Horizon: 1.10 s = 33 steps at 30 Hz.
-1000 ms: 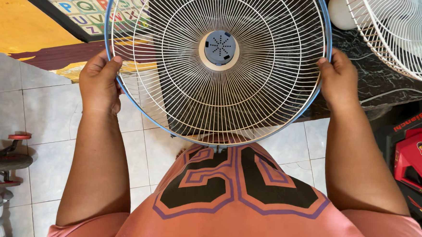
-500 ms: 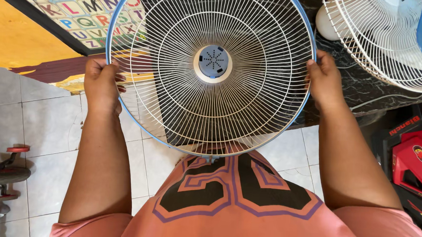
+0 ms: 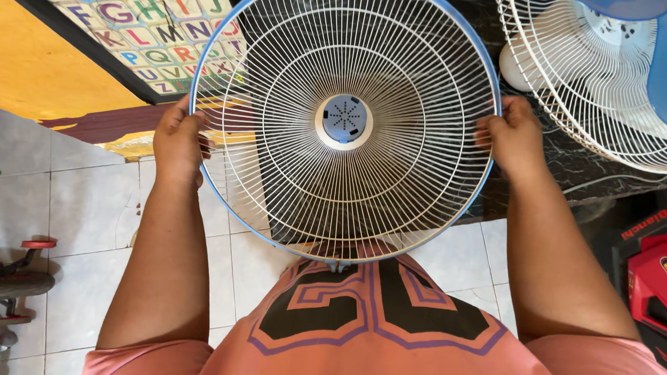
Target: The person assembles a table fan by hand. They attach the fan blades to the motor hub, secure them with a nut, and then fit the front and rear wire cages onto the fan head.
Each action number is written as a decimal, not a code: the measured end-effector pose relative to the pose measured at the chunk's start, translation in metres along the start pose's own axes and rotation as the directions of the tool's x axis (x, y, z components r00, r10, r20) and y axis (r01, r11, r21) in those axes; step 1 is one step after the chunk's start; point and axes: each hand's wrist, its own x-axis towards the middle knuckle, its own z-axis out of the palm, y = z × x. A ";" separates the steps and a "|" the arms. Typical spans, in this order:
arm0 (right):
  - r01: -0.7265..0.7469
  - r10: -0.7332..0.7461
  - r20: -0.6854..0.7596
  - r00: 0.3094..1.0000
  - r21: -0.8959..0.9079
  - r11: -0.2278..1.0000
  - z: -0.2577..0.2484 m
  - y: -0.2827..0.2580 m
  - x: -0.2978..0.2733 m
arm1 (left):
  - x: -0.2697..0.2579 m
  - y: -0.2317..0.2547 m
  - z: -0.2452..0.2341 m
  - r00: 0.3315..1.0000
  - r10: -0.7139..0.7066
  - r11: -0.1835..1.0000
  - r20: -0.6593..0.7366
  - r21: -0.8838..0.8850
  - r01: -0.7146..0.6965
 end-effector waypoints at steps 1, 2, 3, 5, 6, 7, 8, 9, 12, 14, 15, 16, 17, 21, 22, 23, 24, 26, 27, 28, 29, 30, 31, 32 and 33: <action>-0.009 0.009 0.004 1.000 -0.006 1.000 0.001 -0.004 0.002 | 0.002 0.001 0.000 1.000 -0.012 1.000 0.001 -0.003 0.012; -0.020 0.020 0.009 1.000 -0.013 1.000 0.001 -0.008 0.002 | 0.002 0.002 -0.001 1.000 -0.026 1.000 0.001 -0.005 0.026; -0.049 0.049 0.003 0.999 -0.045 0.998 0.002 -0.011 0.003 | 0.003 0.002 -0.001 0.999 -0.040 0.999 0.002 -0.008 0.040; -0.114 0.114 -0.011 0.993 -0.111 0.987 0.003 -0.015 0.003 | 0.004 0.001 -0.002 1.000 -0.006 1.000 0.029 0.028 0.006; -0.126 0.124 -0.023 0.992 -0.110 0.986 0.004 -0.016 0.004 | 0.005 0.001 -0.002 0.999 0.013 0.999 0.042 0.043 -0.015; -0.137 0.134 -0.036 0.990 -0.110 0.984 0.005 -0.016 0.005 | 0.006 0.002 -0.002 0.999 0.022 0.998 0.036 0.059 -0.024; -0.150 0.146 -0.048 0.988 -0.109 0.983 0.006 -0.016 0.006 | 0.007 0.001 -0.002 0.999 0.029 0.997 0.030 0.075 -0.032; -0.053 0.043 -0.056 0.998 -0.198 0.979 0.006 -0.015 0.008 | 0.008 0.001 -0.002 0.999 0.037 0.995 0.025 0.091 -0.039; 0.063 -0.083 -0.044 0.996 -0.345 0.936 0.004 -0.010 0.014 | 0.014 -0.002 -0.002 0.991 0.122 0.981 0.047 0.148 -0.127; -0.078 0.068 -0.042 0.997 -0.293 0.953 0.003 -0.011 0.023 | 0.018 -0.003 -0.001 0.995 0.096 0.987 0.037 0.129 -0.100; -0.113 0.107 -0.037 0.994 -0.235 0.965 0.005 -0.012 0.028 | 0.021 -0.003 -0.001 0.996 0.085 0.989 0.032 0.119 -0.088; -0.148 0.145 -0.031 0.989 -0.176 0.973 0.008 -0.013 0.031 | 0.024 -0.003 0.000 0.995 0.082 0.993 0.048 0.081 -0.085; -0.184 0.182 -0.023 0.983 -0.117 0.976 0.011 -0.014 0.033 | 0.026 -0.003 0.002 0.995 0.080 0.996 0.065 0.043 -0.083; -0.130 0.129 -0.015 0.992 -0.165 0.978 0.021 -0.025 0.034 | 0.034 0.000 0.004 0.993 0.026 0.996 0.117 0.085 -0.036; -0.143 0.141 -0.024 0.990 -0.165 0.976 0.022 -0.029 0.034 | 0.035 0.002 0.004 0.991 0.043 0.995 0.123 0.080 -0.053; -0.156 0.153 -0.033 0.988 -0.165 0.974 0.023 -0.032 0.034 | 0.037 0.004 0.004 0.990 0.060 0.995 0.130 0.075 -0.070; -0.164 0.160 -0.038 0.986 -0.176 0.971 0.023 -0.035 0.035 | 0.038 0.005 0.006 0.988 0.075 0.994 0.139 0.068 -0.085; -0.182 0.176 -0.045 0.983 -0.200 0.963 0.024 -0.037 0.036 | 0.041 0.007 0.008 0.988 0.011 0.995 0.155 0.094 -0.026; -0.169 0.162 -0.050 0.986 -0.251 0.953 0.023 -0.038 0.037 | 0.041 0.008 0.008 0.987 -0.023 0.994 0.162 0.108 0.006; -0.155 0.146 -0.052 0.988 -0.301 0.941 0.023 -0.039 0.039 | 0.041 0.008 0.008 0.988 -0.029 0.993 0.151 0.119 0.011; -0.140 0.129 -0.054 0.990 -0.351 0.926 0.022 -0.040 0.040 | 0.039 0.009 0.008 0.989 -0.036 0.991 0.141 0.129 0.017; -0.121 0.114 -0.044 0.993 -0.408 0.905 0.020 -0.042 0.042 | 0.038 0.011 0.007 0.991 -0.041 0.990 0.130 0.140 0.023; -0.102 0.098 -0.033 0.995 -0.463 0.881 0.018 -0.044 0.044 | 0.037 0.014 0.007 0.990 -0.053 0.987 0.132 0.158 0.031; -0.083 0.085 -0.020 0.996 -0.516 0.852 0.018 -0.046 0.044 | 0.035 0.016 0.006 0.989 -0.065 0.983 0.134 0.177 0.041; -0.099 0.104 -0.020 0.994 -0.525 0.845 0.019 -0.049 0.044 | 0.032 0.019 0.005 0.988 -0.078 0.979 0.136 0.196 0.050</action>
